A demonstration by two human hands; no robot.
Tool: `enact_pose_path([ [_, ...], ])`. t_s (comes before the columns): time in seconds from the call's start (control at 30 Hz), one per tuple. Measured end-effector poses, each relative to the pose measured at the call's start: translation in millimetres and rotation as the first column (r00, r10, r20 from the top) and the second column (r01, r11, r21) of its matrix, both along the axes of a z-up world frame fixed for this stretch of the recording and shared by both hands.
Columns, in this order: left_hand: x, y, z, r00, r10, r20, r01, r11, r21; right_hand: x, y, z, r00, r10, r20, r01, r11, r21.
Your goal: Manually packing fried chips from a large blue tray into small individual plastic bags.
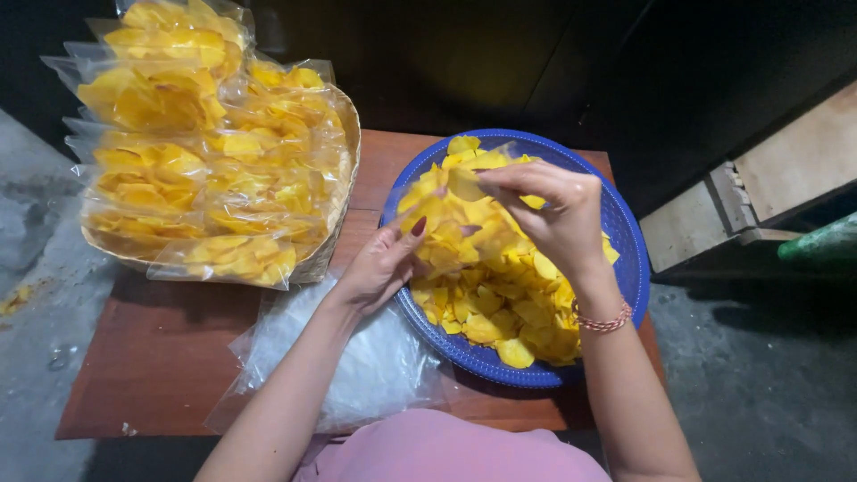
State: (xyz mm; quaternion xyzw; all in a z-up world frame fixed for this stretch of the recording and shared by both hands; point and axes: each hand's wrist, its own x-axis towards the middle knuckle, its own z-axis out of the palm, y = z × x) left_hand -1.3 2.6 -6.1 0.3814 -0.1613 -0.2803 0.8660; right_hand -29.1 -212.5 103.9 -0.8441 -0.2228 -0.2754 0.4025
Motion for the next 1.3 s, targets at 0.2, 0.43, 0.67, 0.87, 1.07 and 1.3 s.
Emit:
enact_pose_path([
  [0.2,1,-5,-22,0.999,-0.009,-0.033,0.012,0.996,0.093,-8,10,10,0.992,0.083,-0.098,-0.085,0.996,-0.016],
  [0.43,6,-7,-21,0.997,0.046,-0.056,-0.044,0.998,0.045,-12,8,9,0.985,0.041,-0.169,-0.063,0.99,-0.124],
  [0.67,-1,-3,-31,0.999,0.037,-0.033,-0.036,0.998,0.045,-11,9,-6,0.996,-0.053,-0.074,0.039,0.983,-0.18],
  [0.87,12,-4,-77,0.999,0.018,-0.045,-0.013,0.994,0.107,-16,30,2,0.976,0.105,-0.193,-0.11,0.994,-0.015],
  [1.07,6,-4,-12,0.986,0.045,-0.161,-0.052,0.998,-0.042,-2,7,1,0.981,0.068,-0.179,-0.052,0.994,0.094],
  [1.3,8,-3,-3,0.972,0.046,-0.232,-0.127,0.928,-0.35,37,-42,-51,0.992,0.035,-0.124,0.018,0.917,0.399],
])
